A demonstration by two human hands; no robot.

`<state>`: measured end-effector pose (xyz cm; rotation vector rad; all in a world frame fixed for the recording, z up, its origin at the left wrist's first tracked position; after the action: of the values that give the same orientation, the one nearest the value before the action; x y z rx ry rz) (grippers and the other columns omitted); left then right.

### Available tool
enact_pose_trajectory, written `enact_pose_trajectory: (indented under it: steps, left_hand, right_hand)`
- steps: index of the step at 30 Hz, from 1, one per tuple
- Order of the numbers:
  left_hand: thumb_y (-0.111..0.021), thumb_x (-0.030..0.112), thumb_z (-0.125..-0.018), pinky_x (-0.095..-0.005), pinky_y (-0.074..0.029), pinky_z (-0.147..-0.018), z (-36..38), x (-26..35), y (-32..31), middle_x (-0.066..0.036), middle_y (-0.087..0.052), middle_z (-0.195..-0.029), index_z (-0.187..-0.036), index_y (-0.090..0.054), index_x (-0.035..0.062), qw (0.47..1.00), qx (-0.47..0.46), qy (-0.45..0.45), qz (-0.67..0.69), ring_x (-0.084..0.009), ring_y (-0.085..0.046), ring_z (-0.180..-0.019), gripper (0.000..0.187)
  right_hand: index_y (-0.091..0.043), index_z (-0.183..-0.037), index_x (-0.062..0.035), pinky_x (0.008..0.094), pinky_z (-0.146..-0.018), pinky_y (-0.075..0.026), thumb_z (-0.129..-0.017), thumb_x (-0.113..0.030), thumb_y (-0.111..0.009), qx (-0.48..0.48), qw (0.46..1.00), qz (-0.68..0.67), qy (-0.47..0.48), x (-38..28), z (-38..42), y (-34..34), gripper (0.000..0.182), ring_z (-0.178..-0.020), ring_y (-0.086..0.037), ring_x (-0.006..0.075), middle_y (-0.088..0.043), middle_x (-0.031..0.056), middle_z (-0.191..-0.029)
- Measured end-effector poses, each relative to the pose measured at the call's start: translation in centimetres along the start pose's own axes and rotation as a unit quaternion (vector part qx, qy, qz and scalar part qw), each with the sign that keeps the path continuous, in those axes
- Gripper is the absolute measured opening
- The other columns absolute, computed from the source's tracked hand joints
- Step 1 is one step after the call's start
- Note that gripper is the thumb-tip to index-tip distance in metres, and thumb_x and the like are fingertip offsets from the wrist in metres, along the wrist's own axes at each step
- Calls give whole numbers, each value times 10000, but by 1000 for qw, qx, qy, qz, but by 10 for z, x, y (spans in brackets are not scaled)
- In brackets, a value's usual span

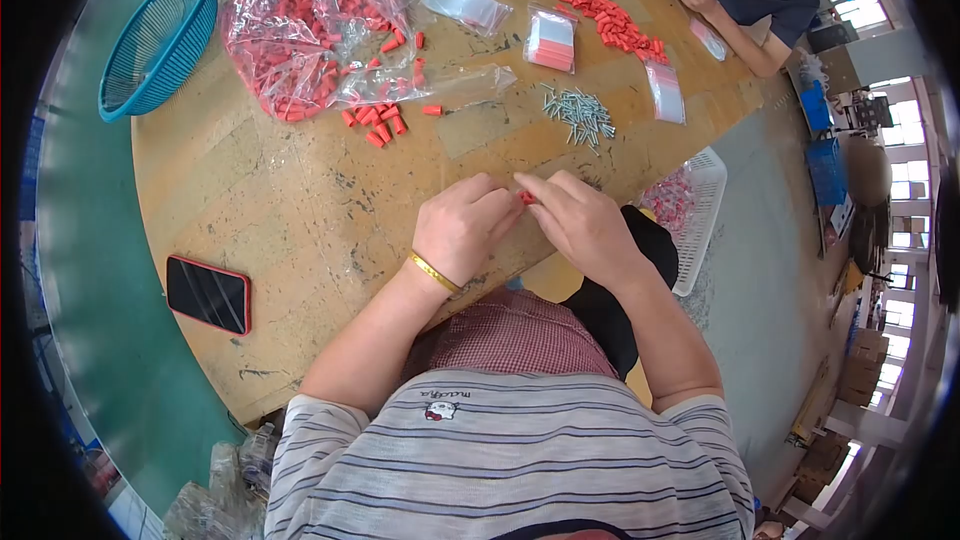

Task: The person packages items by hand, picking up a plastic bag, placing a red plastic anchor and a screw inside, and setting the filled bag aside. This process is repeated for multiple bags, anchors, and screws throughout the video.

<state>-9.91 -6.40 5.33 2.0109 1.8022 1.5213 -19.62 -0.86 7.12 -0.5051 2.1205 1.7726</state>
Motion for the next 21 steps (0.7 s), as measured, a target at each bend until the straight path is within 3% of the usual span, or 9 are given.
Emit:
enact_pose_trajectory:
  steps: [3,10,15,21]
  left_hand:
    - [-731,133,-791,-362,-514,-580,-1,-1,0,-54,-592,-783,-812,-636,95,1000,-2,9,8,-245,-617,-685,104]
    - [-751,100,-783,-353,-517,-602,0,-6,-9,-60,-634,-818,-845,-690,90,998,-42,46,31,-244,-634,-685,87]
    - [-754,104,-784,-351,-514,-601,2,-6,-11,-58,-633,-816,-843,-688,85,997,-51,44,27,-243,-633,-684,90]
    - [-755,105,-784,-354,-512,-606,0,-7,-8,-54,-632,-815,-845,-689,87,996,-49,53,44,-241,-633,-689,91]
  right_hand:
    - [-642,-1132,-57,382,-695,-509,-864,-34,-641,42,995,-61,-60,18,7,3,269,-809,-620,286,-574,103,-875]
    - [-649,-1011,-112,391,-687,-528,-854,-89,-664,5,999,-50,3,29,2,3,160,-835,-645,278,-606,75,-921]
    - [-647,-993,-99,378,-690,-529,-856,-92,-629,39,991,124,35,85,-20,28,138,-829,-635,274,-592,77,-898]
    - [-588,-821,-78,345,-649,-521,-763,-86,-597,-67,924,303,223,71,-39,4,59,-800,-619,209,-560,39,-784]
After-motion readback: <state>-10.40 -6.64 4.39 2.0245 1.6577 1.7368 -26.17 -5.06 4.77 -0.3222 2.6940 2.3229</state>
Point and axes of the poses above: each hand's wrist, its own z-axis away from the middle knuckle, its own y-axis out of the back of the hand, x = y × z, the point moved 10 cm from there along -z, towards the middle knuckle
